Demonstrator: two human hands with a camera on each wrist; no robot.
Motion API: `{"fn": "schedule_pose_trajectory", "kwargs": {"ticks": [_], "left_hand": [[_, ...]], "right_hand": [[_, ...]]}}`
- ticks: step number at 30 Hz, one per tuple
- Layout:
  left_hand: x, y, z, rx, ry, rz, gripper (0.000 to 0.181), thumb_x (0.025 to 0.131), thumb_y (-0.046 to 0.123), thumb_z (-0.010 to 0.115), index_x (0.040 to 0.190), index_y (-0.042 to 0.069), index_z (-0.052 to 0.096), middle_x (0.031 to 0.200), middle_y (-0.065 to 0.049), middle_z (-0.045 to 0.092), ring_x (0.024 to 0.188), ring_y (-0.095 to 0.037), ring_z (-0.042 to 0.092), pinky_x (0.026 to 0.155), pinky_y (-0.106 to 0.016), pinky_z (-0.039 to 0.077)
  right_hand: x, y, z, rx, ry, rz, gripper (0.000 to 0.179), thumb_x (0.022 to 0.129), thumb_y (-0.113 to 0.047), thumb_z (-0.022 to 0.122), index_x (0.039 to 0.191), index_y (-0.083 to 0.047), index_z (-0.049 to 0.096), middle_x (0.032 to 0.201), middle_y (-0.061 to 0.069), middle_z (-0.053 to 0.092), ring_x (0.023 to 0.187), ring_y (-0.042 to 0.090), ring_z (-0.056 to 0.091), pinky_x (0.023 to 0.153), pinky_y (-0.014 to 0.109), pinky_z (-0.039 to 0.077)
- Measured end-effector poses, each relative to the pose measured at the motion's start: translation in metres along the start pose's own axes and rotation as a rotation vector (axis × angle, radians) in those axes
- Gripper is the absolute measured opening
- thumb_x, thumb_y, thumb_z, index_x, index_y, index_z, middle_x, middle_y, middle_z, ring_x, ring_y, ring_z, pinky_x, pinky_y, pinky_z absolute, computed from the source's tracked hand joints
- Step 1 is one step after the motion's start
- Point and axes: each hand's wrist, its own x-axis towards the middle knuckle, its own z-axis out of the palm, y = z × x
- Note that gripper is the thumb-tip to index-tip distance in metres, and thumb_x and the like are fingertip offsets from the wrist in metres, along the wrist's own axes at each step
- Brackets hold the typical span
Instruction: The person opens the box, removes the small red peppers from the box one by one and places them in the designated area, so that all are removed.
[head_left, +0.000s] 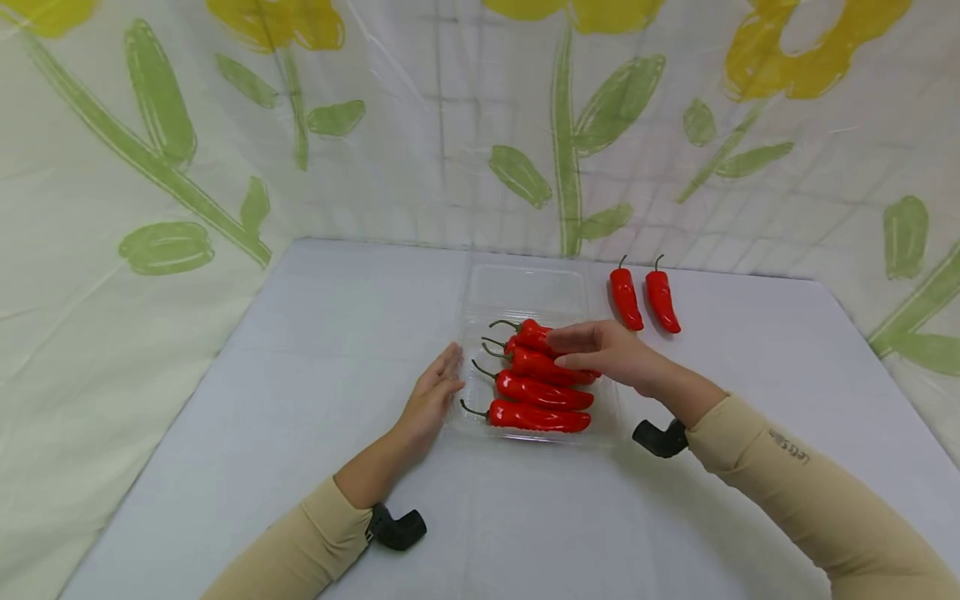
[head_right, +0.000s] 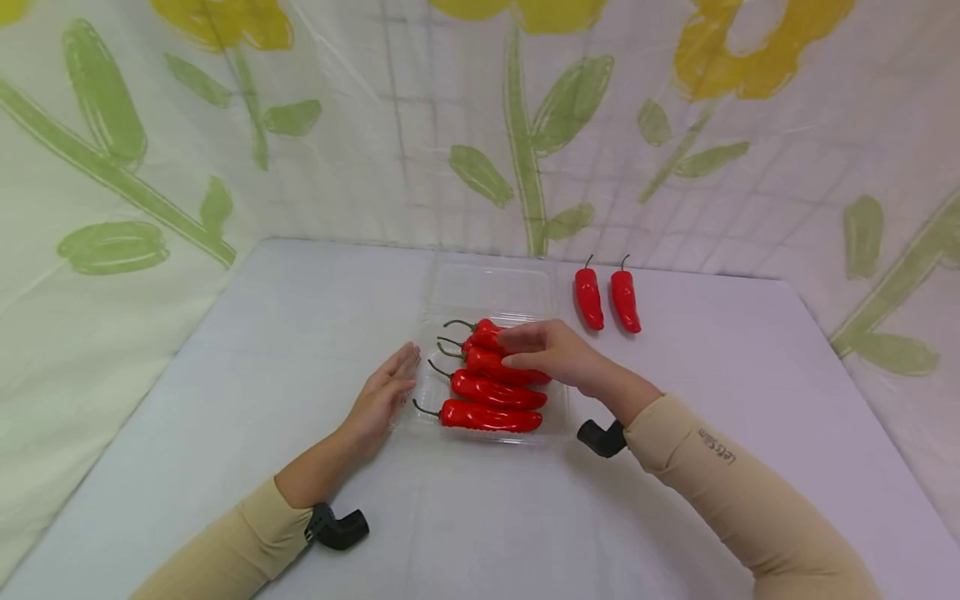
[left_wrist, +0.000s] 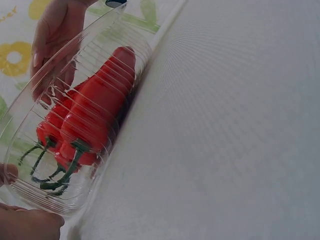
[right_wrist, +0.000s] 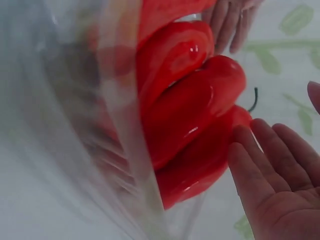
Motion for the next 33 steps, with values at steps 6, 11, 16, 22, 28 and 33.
{"fn": "schedule_pose_trajectory", "kwargs": {"ticks": [6, 11, 16, 22, 28, 33], "left_hand": [[0.000, 0.000, 0.001, 0.008, 0.000, 0.000, 0.063, 0.090, -0.004, 0.033, 0.148, -0.002, 0.009, 0.156, -0.018, 0.007, 0.145, -0.029, 0.003, 0.118, -0.045, 0.006], [0.000, 0.001, 0.002, 0.014, 0.007, -0.004, 0.062, 0.091, -0.004, 0.033, 0.148, -0.001, 0.010, 0.157, -0.016, 0.009, 0.146, -0.026, 0.005, 0.118, -0.043, 0.007], [0.000, 0.000, 0.001, 0.010, -0.005, 0.005, 0.061, 0.092, -0.004, 0.033, 0.148, -0.001, 0.009, 0.157, -0.016, 0.007, 0.146, -0.027, 0.003, 0.118, -0.043, 0.007], [0.001, 0.000, 0.000, 0.001, -0.014, 0.010, 0.062, 0.091, -0.005, 0.032, 0.148, -0.003, 0.008, 0.156, -0.018, 0.006, 0.145, -0.029, 0.002, 0.118, -0.043, 0.006], [0.000, 0.000, 0.000, 0.003, -0.024, 0.017, 0.061, 0.092, -0.004, 0.032, 0.148, -0.003, 0.007, 0.156, -0.018, 0.005, 0.145, -0.029, 0.001, 0.117, -0.044, 0.005], [0.000, 0.000, 0.000, 0.003, -0.028, 0.016, 0.061, 0.092, -0.005, 0.031, 0.148, -0.003, 0.007, 0.156, -0.018, 0.005, 0.145, -0.029, 0.001, 0.117, -0.043, 0.005]], "right_hand": [[0.000, 0.001, 0.006, -0.092, -0.056, -0.018, 0.048, 0.088, -0.020, 0.062, 0.132, -0.004, 0.052, 0.131, 0.015, 0.056, 0.116, 0.028, 0.056, 0.088, 0.038, 0.053], [0.003, 0.000, 0.010, -0.203, -0.057, -0.023, 0.046, 0.088, -0.015, 0.061, 0.132, -0.004, 0.052, 0.129, 0.014, 0.057, 0.111, 0.025, 0.057, 0.084, 0.032, 0.055], [0.005, -0.005, 0.016, -0.361, -0.039, -0.033, 0.045, 0.088, -0.013, 0.062, 0.130, -0.001, 0.054, 0.121, 0.013, 0.063, 0.100, 0.020, 0.059, 0.080, 0.029, 0.056], [0.007, -0.007, 0.019, -0.504, -0.046, -0.034, 0.040, 0.086, -0.010, 0.064, 0.123, 0.003, 0.058, 0.105, 0.012, 0.067, 0.084, 0.017, 0.057, 0.071, 0.025, 0.056], [0.012, -0.006, 0.023, -0.572, -0.069, 0.027, 0.034, 0.083, -0.010, 0.066, 0.116, -0.002, 0.062, 0.091, 0.005, 0.064, 0.077, 0.016, 0.055, 0.068, 0.024, 0.055], [0.015, -0.009, 0.026, -0.595, -0.092, 0.052, 0.029, 0.082, -0.008, 0.068, 0.109, -0.003, 0.062, 0.088, 0.003, 0.062, 0.081, 0.017, 0.055, 0.072, 0.028, 0.055]]}}
